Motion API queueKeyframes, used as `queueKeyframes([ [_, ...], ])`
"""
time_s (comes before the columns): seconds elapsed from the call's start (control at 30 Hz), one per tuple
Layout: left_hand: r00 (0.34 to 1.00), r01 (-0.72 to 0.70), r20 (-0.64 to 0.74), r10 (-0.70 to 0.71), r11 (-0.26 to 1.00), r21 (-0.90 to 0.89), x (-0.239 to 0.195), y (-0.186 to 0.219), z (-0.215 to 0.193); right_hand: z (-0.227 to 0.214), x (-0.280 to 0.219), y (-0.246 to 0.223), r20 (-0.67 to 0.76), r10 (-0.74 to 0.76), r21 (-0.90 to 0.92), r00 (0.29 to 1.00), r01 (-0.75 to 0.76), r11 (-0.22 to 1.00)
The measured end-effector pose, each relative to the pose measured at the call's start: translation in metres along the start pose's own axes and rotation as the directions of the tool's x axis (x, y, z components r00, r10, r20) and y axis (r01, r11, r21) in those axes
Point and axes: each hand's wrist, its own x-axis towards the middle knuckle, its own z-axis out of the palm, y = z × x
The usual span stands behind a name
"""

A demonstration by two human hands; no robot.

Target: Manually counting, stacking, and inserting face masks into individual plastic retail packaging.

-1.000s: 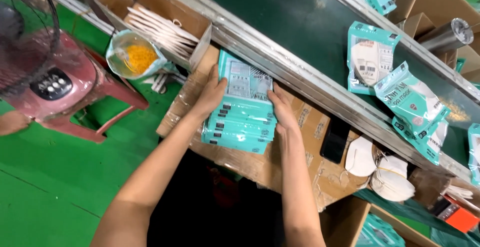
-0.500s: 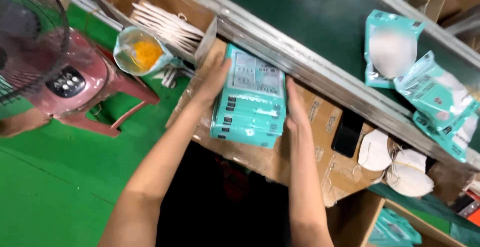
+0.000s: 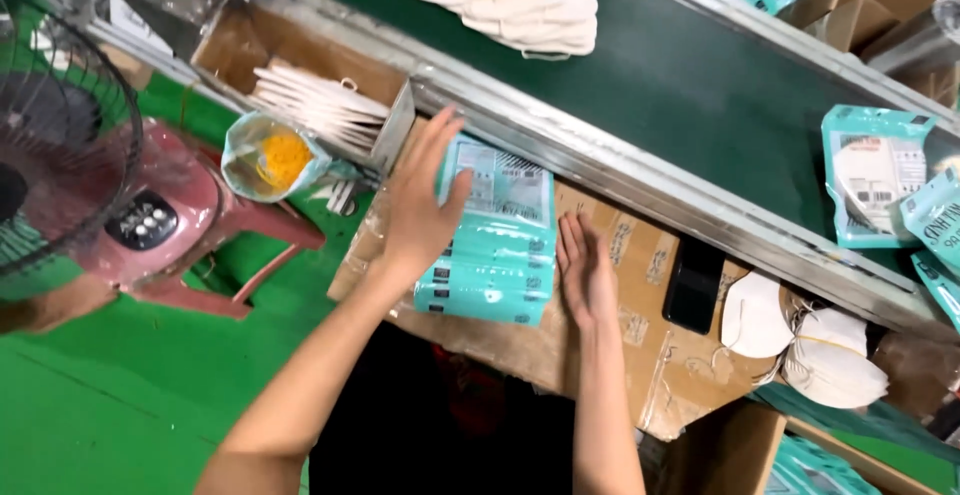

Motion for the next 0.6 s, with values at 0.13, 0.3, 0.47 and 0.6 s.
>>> queueKeyframes([
  [0.13, 0.938, -0.339, 0.005, 0.346, 0.916, 0.215, 0.104, 0.012, 0.038, 0.002, -0.032, -0.005, -0.031, -0.016, 0.214, 0.999, 0.022, 0.977],
  [0.3, 0.923, -0.365, 0.182, 0.34, 0.615, 0.699, 0.223, -0.08, 0.17, -0.031, -0.052, 0.014, 0.008, -0.088, 0.141, 0.996, 0.086, 0.986],
  [0.47, 0.868, -0.491, 0.276, 0.413, 0.625, 0.607, 0.207, -0.051, 0.203, -0.031, -0.092, -0.059, -0.26, -0.303, -0.561, 0.917, 0.113, 0.82],
  [0.6, 0.466, -0.859, 0.197, 0.863, 0.494, -0.132, 0.076, 0.063, 0.172, -0.057, -0.11, -0.103, 0.078, -0.779, -0.815, 0.622, 0.49, 0.31],
])
